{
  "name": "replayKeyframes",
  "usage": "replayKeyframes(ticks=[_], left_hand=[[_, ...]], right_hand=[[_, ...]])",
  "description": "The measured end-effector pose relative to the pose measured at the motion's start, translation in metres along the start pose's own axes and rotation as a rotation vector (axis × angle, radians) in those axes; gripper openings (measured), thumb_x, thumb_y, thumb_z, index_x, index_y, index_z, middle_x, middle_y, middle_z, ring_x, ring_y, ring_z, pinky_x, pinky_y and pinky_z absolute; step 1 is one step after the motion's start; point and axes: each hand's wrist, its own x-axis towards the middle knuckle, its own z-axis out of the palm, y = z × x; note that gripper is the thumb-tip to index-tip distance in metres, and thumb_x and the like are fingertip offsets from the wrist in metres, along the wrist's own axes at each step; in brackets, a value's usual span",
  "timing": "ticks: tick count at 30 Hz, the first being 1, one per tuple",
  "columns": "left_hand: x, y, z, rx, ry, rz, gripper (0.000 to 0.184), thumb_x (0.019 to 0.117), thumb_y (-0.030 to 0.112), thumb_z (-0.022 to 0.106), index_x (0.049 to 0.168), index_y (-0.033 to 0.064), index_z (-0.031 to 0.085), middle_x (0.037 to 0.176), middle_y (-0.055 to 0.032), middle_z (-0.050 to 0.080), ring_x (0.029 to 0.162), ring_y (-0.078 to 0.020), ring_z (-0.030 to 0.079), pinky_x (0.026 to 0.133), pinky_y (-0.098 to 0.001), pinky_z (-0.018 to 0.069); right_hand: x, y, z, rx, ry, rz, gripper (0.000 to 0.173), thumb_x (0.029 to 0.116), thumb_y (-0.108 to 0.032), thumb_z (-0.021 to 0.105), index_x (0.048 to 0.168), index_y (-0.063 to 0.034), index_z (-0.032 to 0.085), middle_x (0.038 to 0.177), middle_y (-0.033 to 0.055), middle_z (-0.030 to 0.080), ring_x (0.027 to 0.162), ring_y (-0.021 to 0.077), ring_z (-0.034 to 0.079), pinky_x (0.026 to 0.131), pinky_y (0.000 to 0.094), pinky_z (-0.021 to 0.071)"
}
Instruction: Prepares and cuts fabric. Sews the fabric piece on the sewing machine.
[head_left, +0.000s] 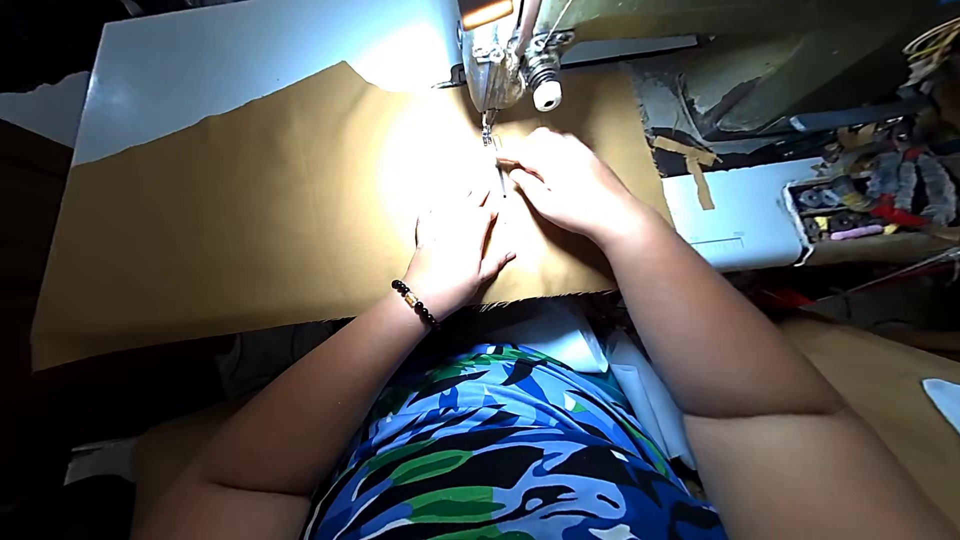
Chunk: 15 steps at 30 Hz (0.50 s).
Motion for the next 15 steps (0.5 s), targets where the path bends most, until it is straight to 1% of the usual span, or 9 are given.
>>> replayKeyframes(ticks=[1,2,3,5,6,9,10,12,15], left_hand=[[0.000,-0.001,0.001,0.006,0.003,-0.006,0.063,0.1035,0.053,0.048,0.150,0.0101,0.049,0.167,-0.0058,0.032,0.155,-0.0298,0.027,0.120,-0.0668,0.0128],[0.001,-0.001,0.001,0.008,0.002,-0.011,0.062,0.1033,0.053,0.048,0.149,0.0103,0.051,0.168,-0.0048,0.031,0.155,-0.0296,0.026,0.120,-0.0669,0.0131],[0.001,-0.002,0.002,0.000,0.005,-0.015,0.061,0.1030,0.053,0.049,0.147,0.0101,0.053,0.168,-0.0048,0.032,0.155,-0.0297,0.026,0.121,-0.0663,0.0127],[0.003,-0.003,0.001,-0.028,0.003,-0.021,0.060,0.1011,0.053,0.052,0.143,0.0101,0.057,0.165,-0.0066,0.037,0.154,-0.0308,0.030,0.120,-0.0667,0.0150],[0.004,-0.004,0.000,-0.036,-0.014,-0.029,0.061,0.0994,0.056,0.053,0.141,0.0121,0.058,0.164,-0.0054,0.039,0.153,-0.0290,0.031,0.119,-0.0663,0.0167],[0.005,-0.005,0.000,-0.059,-0.039,-0.029,0.067,0.0931,0.060,0.059,0.140,0.0129,0.059,0.163,-0.0048,0.040,0.152,-0.0282,0.033,0.118,-0.0672,0.0167],[0.005,-0.006,0.000,-0.057,-0.042,-0.027,0.067,0.0921,0.060,0.060,0.139,0.0127,0.059,0.163,-0.0049,0.040,0.152,-0.0286,0.033,0.118,-0.0682,0.0168],[0.006,-0.005,-0.002,-0.034,-0.043,-0.025,0.067,0.0908,0.061,0.061,0.137,0.0132,0.060,0.163,-0.0045,0.041,0.152,-0.0281,0.034,0.117,-0.0670,0.0190],[0.007,-0.005,-0.004,0.003,-0.035,-0.021,0.067,0.0902,0.063,0.061,0.136,0.0142,0.062,0.161,-0.0035,0.043,0.149,-0.0272,0.038,0.116,-0.0663,0.0202]], right_hand=[[0.007,0.005,0.003,-0.025,-0.037,0.017,0.035,0.1044,-0.014,0.048,0.130,-0.0096,0.071,0.122,0.0193,0.065,0.121,0.0380,0.059,0.101,0.0550,0.0468],[0.008,0.007,0.006,-0.035,-0.054,0.023,0.033,0.1034,-0.014,0.049,0.127,-0.0111,0.073,0.121,0.0185,0.064,0.121,0.0396,0.058,0.098,0.0584,0.0475],[0.006,0.007,0.010,-0.039,-0.050,0.016,0.033,0.1017,-0.015,0.050,0.124,-0.0122,0.074,0.120,0.0173,0.064,0.120,0.0394,0.057,0.096,0.0593,0.0475],[-0.007,0.002,0.014,-0.045,-0.012,-0.013,0.031,0.0994,-0.018,0.051,0.115,-0.0141,0.078,0.117,0.0140,0.065,0.116,0.0353,0.058,0.094,0.0538,0.0476],[-0.015,-0.002,0.016,-0.032,0.014,-0.027,0.031,0.0988,-0.018,0.051,0.111,-0.0136,0.079,0.114,0.0130,0.066,0.114,0.0334,0.058,0.094,0.0510,0.0472],[-0.038,-0.011,0.025,0.049,0.099,-0.079,0.029,0.0964,-0.015,0.051,0.103,-0.0089,0.079,0.106,0.0120,0.068,0.109,0.0299,0.060,0.095,0.0465,0.0465],[-0.043,-0.012,0.028,0.062,0.122,-0.094,0.029,0.0966,-0.014,0.052,0.103,-0.0080,0.079,0.104,0.0116,0.069,0.107,0.0287,0.062,0.096,0.0457,0.0470],[-0.050,-0.014,0.031,0.060,0.130,-0.091,0.029,0.0963,-0.013,0.051,0.106,-0.0080,0.078,0.105,0.0111,0.069,0.107,0.0281,0.062,0.097,0.0465,0.0463],[-0.053,-0.015,0.034,0.018,0.156,-0.111,0.029,0.0946,-0.011,0.052,0.107,-0.0073,0.078,0.106,0.0131,0.071,0.106,0.0309,0.064,0.094,0.0488,0.0466]])
